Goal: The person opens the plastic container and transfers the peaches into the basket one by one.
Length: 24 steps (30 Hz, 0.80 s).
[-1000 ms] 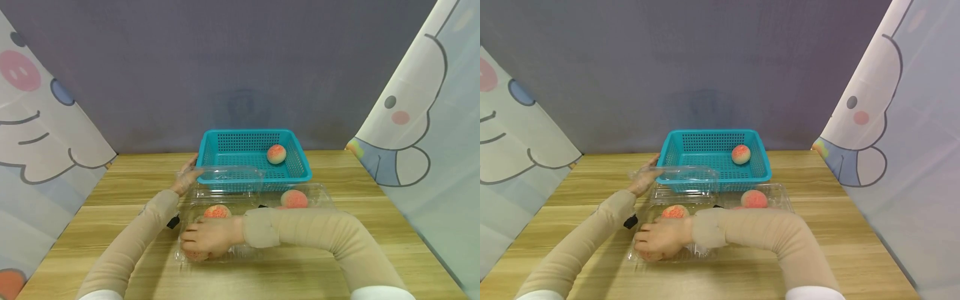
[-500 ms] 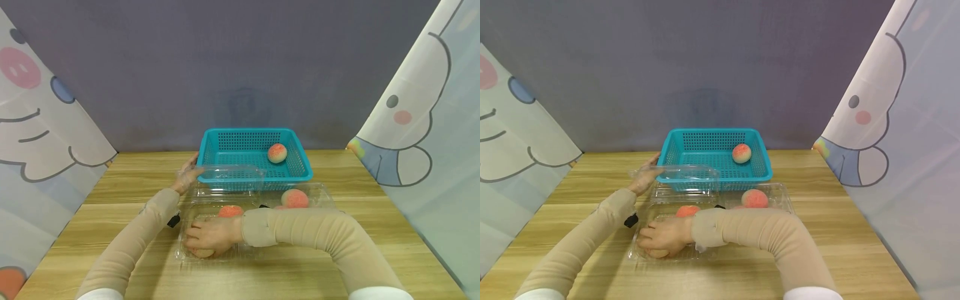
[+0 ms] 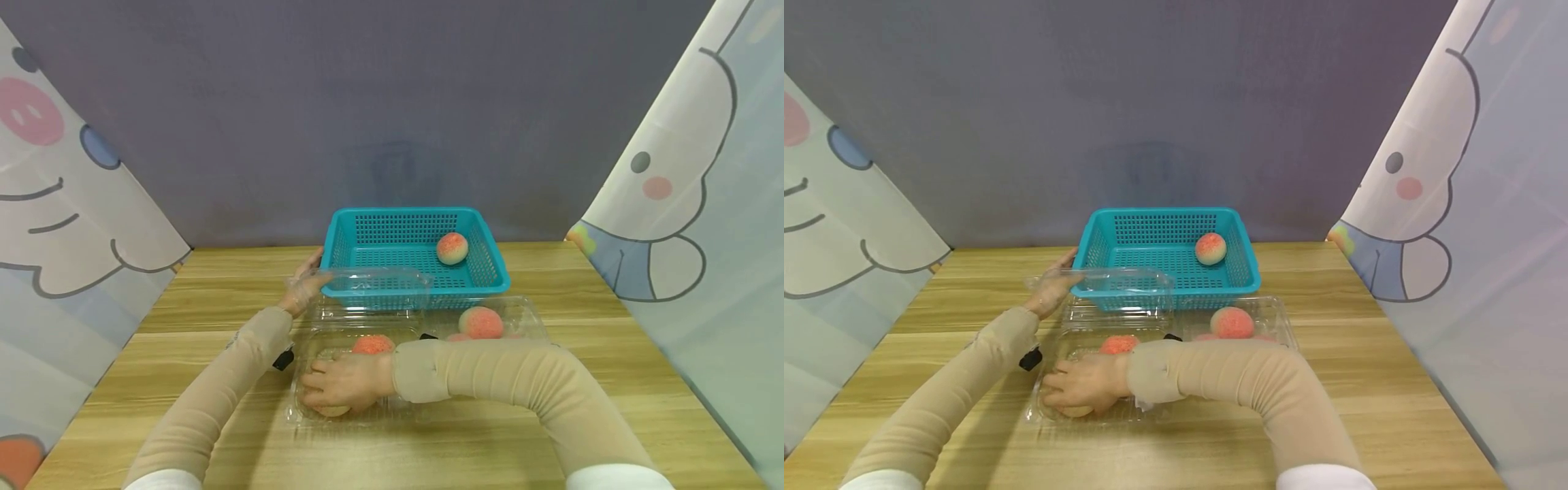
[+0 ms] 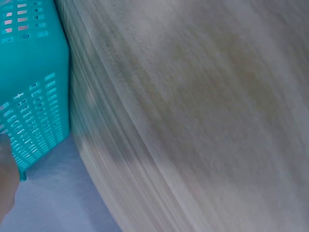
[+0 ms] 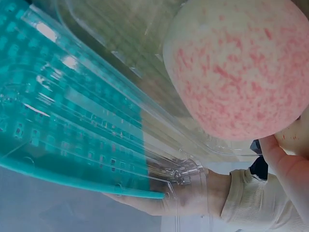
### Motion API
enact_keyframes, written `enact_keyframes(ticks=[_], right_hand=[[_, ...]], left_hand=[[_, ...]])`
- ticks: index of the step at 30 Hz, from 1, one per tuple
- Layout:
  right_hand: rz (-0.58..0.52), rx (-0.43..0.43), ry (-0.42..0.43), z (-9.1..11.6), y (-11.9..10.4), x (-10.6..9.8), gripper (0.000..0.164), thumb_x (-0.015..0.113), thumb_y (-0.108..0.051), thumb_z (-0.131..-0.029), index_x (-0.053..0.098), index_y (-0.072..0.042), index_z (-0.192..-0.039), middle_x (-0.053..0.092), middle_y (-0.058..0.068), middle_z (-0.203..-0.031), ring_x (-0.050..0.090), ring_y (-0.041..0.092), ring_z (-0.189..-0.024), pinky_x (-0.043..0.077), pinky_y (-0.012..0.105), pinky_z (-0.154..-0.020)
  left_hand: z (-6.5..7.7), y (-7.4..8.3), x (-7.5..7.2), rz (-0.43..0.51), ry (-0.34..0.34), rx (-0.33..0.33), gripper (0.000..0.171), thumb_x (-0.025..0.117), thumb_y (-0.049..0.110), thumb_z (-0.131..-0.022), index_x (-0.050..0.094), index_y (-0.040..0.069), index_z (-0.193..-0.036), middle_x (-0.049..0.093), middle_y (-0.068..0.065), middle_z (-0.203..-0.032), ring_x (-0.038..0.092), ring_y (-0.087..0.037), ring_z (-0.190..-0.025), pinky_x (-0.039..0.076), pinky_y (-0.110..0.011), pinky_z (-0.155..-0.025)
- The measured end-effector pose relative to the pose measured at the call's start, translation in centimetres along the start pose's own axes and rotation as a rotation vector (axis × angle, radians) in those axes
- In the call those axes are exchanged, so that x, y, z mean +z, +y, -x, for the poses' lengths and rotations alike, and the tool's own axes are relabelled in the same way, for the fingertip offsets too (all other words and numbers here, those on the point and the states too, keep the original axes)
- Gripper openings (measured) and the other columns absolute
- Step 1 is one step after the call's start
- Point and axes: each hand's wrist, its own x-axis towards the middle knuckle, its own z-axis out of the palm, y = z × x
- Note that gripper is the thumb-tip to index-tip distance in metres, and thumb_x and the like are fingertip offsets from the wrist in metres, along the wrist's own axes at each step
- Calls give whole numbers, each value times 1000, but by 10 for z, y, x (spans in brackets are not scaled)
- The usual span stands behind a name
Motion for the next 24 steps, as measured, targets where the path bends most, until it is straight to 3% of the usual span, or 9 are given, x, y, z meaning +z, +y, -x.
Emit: enact_keyframes(ticks=[8,13,20,24], right_hand=[[-65,31,-21,7,5,-3,64,62,-50,-80,36,-29,-134,38,-6,-132,39,13,-114,44,25,-90],[-44,42,30,12,8,-6,66,67,-50,-75,39,-27,-130,40,-5,-128,40,14,-112,46,26,-86],[-36,88,125,20,11,-20,55,67,-44,-75,42,-26,-120,43,-5,-120,43,13,-105,47,23,-74],[25,109,153,28,12,-30,58,67,-45,-74,41,-26,-123,42,-5,-122,44,14,-105,46,23,-71]], left_hand=[[-2,-1,0,29,-21,14,75,52,7,-88,6,7,-148,15,-18,-152,27,-37,-133,26,-48,-109],[0,1,-1,-11,-17,-10,77,55,14,-88,8,10,-148,9,-16,-153,21,-37,-136,22,-50,-110],[3,-1,-2,-23,-20,-60,78,58,22,-88,9,20,-149,8,-12,-154,18,-35,-137,21,-53,-109],[3,-3,-3,-5,-21,-28,76,56,17,-89,9,16,-149,10,-14,-153,21,-36,-136,22,-53,-109]])
